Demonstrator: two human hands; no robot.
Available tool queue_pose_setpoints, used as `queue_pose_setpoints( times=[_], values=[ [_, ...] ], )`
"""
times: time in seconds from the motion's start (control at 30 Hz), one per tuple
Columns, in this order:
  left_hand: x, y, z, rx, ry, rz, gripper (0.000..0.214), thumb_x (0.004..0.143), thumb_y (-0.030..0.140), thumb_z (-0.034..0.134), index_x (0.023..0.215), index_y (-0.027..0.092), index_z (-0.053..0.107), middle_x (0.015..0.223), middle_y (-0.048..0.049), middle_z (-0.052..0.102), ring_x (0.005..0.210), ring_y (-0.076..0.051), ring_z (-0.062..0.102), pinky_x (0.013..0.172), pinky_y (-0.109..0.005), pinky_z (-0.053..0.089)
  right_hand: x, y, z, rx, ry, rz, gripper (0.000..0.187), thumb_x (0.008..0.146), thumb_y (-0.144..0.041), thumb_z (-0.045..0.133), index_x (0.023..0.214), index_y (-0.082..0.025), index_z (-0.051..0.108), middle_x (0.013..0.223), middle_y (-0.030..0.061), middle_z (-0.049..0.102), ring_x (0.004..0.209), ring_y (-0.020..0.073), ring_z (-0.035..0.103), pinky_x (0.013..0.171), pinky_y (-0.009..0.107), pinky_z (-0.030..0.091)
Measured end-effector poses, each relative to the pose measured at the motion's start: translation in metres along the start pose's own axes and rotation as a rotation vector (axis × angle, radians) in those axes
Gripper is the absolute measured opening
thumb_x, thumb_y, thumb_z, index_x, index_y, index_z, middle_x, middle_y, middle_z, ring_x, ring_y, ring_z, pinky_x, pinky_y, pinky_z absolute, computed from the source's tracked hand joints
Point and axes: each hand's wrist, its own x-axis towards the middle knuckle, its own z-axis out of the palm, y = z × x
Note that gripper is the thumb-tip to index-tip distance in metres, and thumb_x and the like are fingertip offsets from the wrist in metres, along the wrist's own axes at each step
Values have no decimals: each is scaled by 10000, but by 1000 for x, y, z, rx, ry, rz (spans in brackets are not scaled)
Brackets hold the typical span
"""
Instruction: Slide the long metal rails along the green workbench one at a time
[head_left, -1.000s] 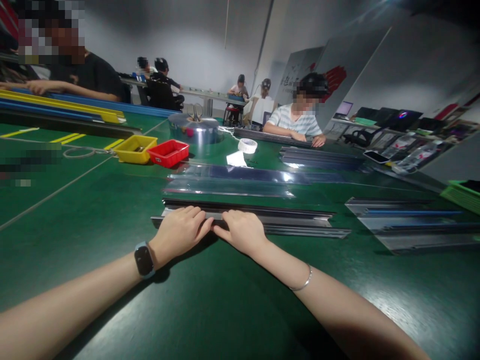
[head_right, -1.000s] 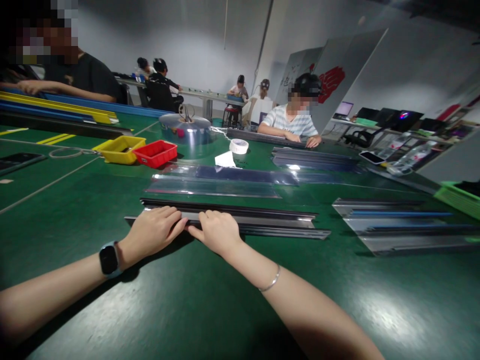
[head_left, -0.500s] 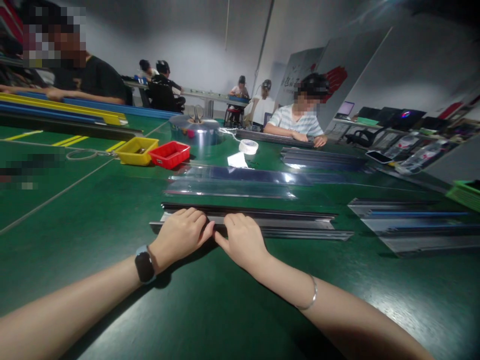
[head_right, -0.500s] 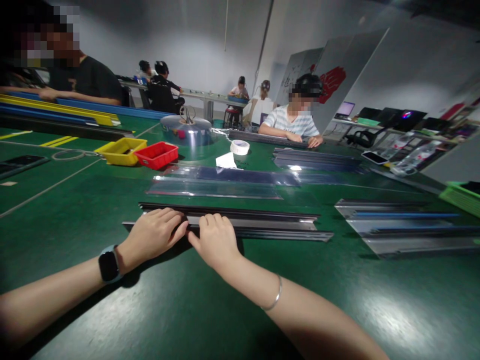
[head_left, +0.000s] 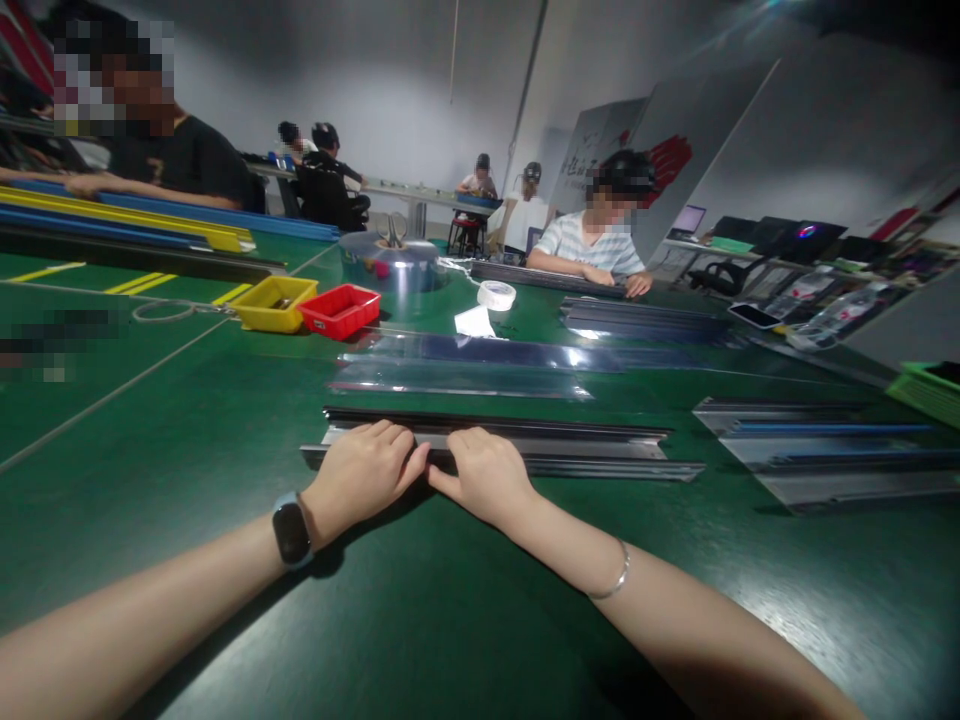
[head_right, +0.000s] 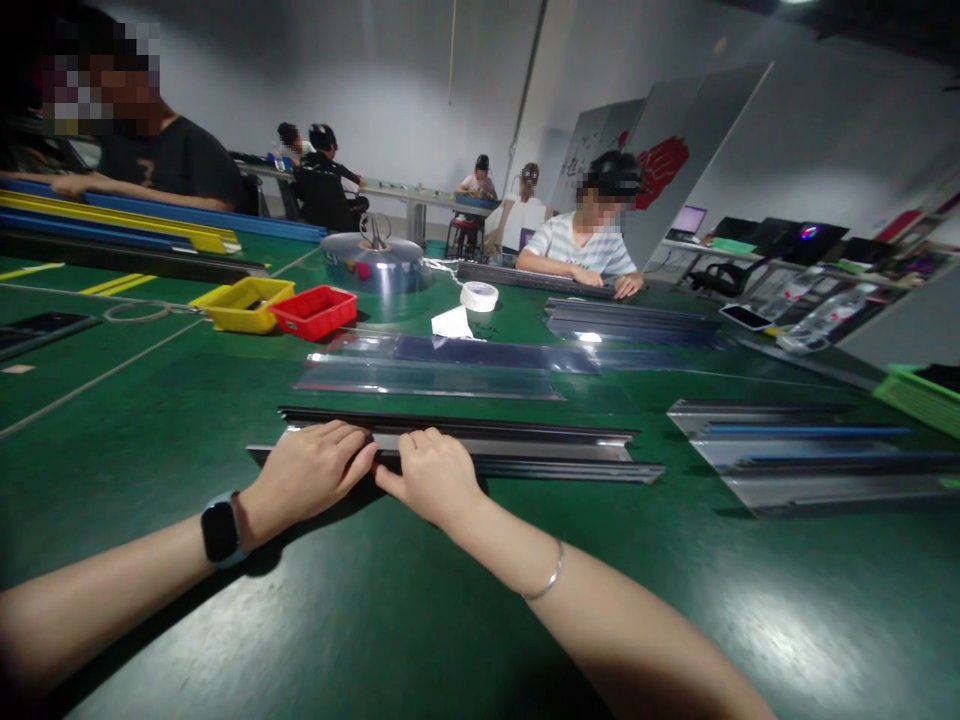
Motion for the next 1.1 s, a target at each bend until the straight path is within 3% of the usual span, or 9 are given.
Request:
queue_pose_setpoints(
  times=[0.4, 0.87, 1.1],
  values=[
    [-1, -1, 1, 15, 32, 20, 317, 857, 311, 318, 735, 162, 570, 715, -48, 590, 720, -173, 522, 645, -305, 381, -1, 0, -1, -9, 4, -13, 358, 801, -476, 384, 735, -162, 543, 721, 51, 595, 717, 161, 520, 609, 252, 333],
    [-7, 5, 0, 61, 185, 0, 372, 854, 324, 326, 645, 148, 578, 616, -59, 588, 645, -159, 542, 602, -283, 383, -7, -7, -10, -45, 82, 21, 405, 818, -488, 335, 707, -160, 544, 687, 47, 598, 688, 138, 520, 625, 239, 306],
    [-7, 6, -1, 18, 211, -16, 377, 849, 320, 330, 633, 147, 586, 606, -65, 586, 628, -162, 536, 590, -289, 376, -6, -7, -12, -53, 36, 23, 389, 803, -487, 357, 721, -161, 554, 698, 46, 604, 687, 139, 526, 610, 238, 310]
  ],
)
